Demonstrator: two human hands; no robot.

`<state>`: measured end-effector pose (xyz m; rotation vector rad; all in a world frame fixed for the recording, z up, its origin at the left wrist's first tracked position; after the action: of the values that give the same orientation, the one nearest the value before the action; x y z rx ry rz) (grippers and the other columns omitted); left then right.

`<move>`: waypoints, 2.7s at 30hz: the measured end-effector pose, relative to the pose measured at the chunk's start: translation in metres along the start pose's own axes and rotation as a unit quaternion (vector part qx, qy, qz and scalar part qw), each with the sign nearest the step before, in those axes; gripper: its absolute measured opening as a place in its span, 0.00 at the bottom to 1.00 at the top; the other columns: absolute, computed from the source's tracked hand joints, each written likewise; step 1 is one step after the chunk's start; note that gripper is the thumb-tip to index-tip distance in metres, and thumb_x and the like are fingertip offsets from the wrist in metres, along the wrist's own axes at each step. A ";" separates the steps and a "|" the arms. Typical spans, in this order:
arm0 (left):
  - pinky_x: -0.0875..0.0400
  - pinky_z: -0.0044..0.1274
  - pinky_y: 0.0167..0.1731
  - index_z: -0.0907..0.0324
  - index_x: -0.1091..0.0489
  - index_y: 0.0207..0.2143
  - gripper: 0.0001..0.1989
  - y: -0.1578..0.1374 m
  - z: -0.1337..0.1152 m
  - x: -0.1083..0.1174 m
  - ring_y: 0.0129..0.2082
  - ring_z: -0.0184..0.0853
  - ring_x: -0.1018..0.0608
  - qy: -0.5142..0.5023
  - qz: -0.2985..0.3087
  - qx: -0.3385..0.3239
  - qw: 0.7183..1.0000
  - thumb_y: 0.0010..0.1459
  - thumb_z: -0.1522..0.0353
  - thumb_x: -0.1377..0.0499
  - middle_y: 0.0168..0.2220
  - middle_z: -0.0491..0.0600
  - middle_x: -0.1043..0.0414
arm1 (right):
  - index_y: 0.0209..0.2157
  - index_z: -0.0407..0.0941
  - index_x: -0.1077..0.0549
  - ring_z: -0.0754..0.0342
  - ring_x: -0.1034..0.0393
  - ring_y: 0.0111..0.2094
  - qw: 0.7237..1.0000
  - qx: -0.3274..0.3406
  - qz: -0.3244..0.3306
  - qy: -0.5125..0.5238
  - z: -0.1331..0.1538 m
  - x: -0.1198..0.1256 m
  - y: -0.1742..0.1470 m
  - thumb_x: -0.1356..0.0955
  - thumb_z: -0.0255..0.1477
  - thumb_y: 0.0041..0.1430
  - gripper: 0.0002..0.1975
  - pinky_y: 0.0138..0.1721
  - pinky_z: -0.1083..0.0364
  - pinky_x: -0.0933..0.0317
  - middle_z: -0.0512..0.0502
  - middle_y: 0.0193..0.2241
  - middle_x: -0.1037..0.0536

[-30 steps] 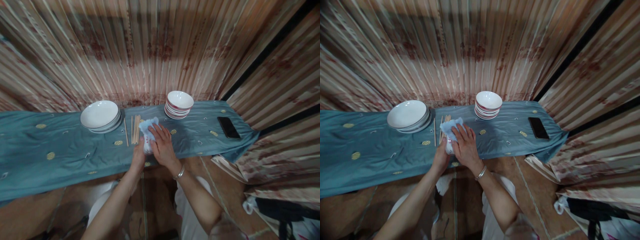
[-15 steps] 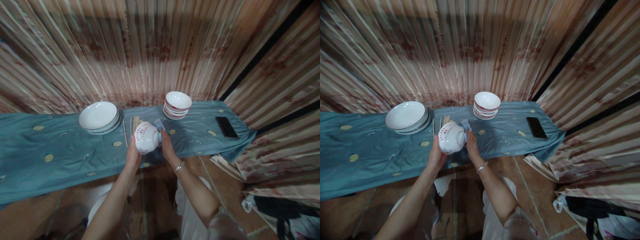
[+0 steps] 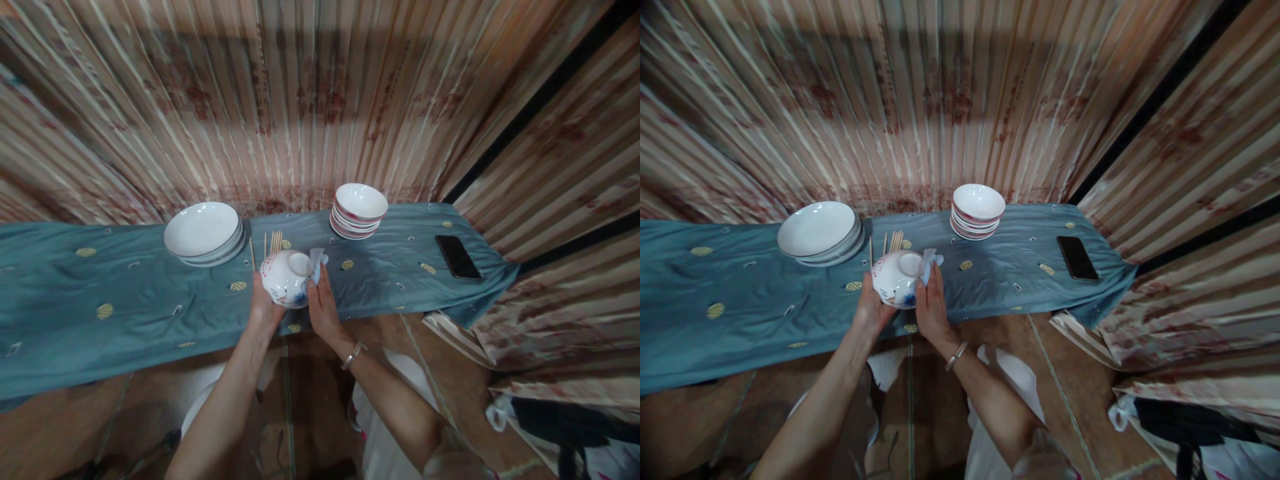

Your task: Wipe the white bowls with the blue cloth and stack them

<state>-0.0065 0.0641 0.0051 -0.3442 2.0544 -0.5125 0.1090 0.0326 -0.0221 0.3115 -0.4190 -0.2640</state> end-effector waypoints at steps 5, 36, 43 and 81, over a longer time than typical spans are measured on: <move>0.29 0.29 0.53 0.64 0.37 0.63 0.30 0.001 -0.002 0.001 0.49 0.39 0.20 0.011 -0.002 -0.010 1.000 0.70 0.56 0.61 0.49 0.58 0.21 | 0.69 0.39 0.50 0.50 0.55 0.71 0.996 0.066 0.033 -0.055 0.019 0.015 0.006 0.48 0.38 0.72 0.29 0.69 0.43 0.54 0.35 0.69 0.46; 0.25 0.25 0.47 0.65 0.34 0.61 0.26 0.005 0.000 0.008 0.42 0.37 0.17 0.033 -0.025 -0.038 0.998 0.70 0.59 0.56 0.44 0.57 0.19 | 0.59 0.40 0.33 0.46 0.50 0.69 0.985 0.113 0.063 -0.116 0.031 0.029 0.005 0.46 0.36 0.71 0.24 0.68 0.41 0.49 0.36 0.64 0.36; 0.26 0.28 0.49 0.67 0.36 0.62 0.28 0.000 0.003 0.001 0.42 0.39 0.17 0.052 -0.009 -0.036 0.998 0.70 0.59 0.59 0.43 0.57 0.19 | 0.57 0.44 0.30 0.50 0.46 0.67 0.989 0.123 0.074 -0.046 0.039 0.033 -0.003 0.45 0.35 0.72 0.21 0.68 0.44 0.50 0.40 0.62 0.33; 0.27 0.29 0.51 0.64 0.28 0.54 0.26 0.007 0.021 0.008 0.48 0.39 0.19 0.127 -0.005 -0.066 0.990 0.69 0.57 0.56 0.45 0.56 0.19 | 0.59 0.39 0.32 0.47 0.52 0.69 0.987 0.116 0.041 -0.099 0.031 0.040 0.011 0.45 0.33 0.71 0.23 0.68 0.40 0.50 0.34 0.65 0.37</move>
<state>0.0073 0.0623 -0.0137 -0.3834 2.3420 -0.4460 0.1324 0.0227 0.0225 0.4975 -0.6600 -0.1649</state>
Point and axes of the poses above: each hand's wrist, its own y-axis towards the middle knuckle, its own x-axis out of the back of the hand, z = x × y, the point moved 5 cm from there along y, towards the middle knuckle
